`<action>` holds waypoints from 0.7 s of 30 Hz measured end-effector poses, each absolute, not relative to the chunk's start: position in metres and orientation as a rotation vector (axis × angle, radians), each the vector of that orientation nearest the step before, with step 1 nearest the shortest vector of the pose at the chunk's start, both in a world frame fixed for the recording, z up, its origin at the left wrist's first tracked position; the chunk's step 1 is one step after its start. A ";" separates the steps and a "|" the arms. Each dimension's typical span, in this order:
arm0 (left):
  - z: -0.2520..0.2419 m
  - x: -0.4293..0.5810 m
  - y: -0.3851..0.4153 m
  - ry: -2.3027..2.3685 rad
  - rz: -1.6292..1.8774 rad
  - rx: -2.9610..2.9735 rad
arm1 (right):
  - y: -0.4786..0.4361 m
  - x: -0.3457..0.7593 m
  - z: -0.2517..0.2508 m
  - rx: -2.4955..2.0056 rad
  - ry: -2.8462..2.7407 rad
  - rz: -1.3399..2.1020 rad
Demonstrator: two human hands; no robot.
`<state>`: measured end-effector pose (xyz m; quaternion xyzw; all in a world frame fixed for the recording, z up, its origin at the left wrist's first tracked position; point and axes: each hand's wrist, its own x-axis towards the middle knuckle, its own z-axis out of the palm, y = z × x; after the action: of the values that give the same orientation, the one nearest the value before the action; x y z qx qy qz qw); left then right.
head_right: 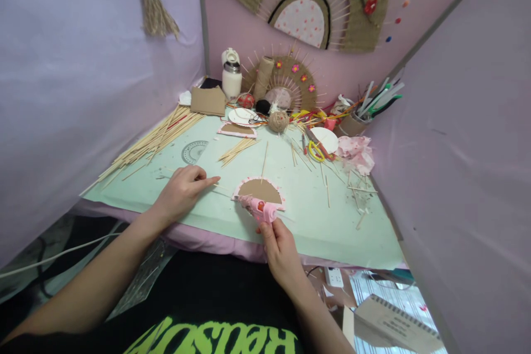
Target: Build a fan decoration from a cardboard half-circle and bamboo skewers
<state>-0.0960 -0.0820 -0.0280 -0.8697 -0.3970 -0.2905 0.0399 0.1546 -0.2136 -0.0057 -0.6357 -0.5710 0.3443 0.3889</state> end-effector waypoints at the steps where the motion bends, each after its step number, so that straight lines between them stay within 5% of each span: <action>1: -0.028 -0.096 -0.082 -1.217 -0.890 -2.665 | -0.214 0.155 -0.006 -1.617 -1.452 0.878; 21: -0.028 -0.096 -0.082 -1.250 -0.886 -2.682 | -0.213 0.155 -0.007 -1.595 -1.464 0.865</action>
<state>-0.0958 -0.0823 -0.0281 -0.8679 -0.4047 -0.2868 0.0264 0.1551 -0.2130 -0.0070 -0.6288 -0.5772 0.3410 0.3939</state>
